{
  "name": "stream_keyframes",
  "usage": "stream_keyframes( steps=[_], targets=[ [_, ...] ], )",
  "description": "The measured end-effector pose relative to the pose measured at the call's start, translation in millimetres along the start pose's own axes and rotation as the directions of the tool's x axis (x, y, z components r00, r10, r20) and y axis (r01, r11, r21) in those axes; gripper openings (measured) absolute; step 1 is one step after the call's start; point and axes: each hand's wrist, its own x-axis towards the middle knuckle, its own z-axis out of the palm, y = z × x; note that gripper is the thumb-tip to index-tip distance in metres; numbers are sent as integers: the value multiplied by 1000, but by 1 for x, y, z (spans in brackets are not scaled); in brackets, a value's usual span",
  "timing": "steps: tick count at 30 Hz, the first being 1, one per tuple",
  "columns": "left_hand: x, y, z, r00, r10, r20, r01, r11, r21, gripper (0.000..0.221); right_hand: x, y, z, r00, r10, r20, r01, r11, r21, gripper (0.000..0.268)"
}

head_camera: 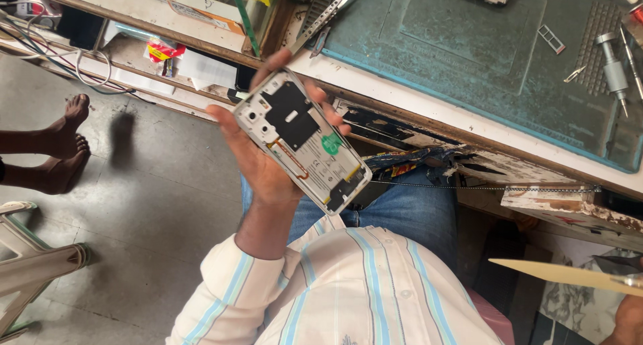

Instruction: The person uses a prying tool to separate the back cover of a yellow smartphone, then removes the cover to expose the internal components. They then pick up a grey smartphone and use the tool to pry at its edges.

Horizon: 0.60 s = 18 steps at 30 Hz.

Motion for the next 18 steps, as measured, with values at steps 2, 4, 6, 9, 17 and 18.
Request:
stream_keyframes(
  steps=[2,4,6,9,17,18],
  targets=[
    [-1,-4,2,999,-37,-10,36,998,-48,89,3,-1,2,1000,11,-11,-11,1000,-18,30],
    [-4,-7,5,996,-81,-41,79,995,-56,90,3,-2,4,1000,20,-9,-20,1000,-22,29],
    [-9,-10,7,991,-118,-67,112,990,-87,92,3,-4,5,1000,27,-7,-27,999,-24,29],
    [-15,-16,11,986,-152,-66,139,976,-166,95,3,-6,10,999,39,-1,-39,999,-20,28],
    [-22,-29,15,979,-206,5,199,939,-279,95,2,2,-2,993,119,9,-119,992,-34,31],
    [-22,-30,15,978,-208,9,202,938,-281,95,0,5,-5,992,124,7,-123,991,-55,31]
  ],
)
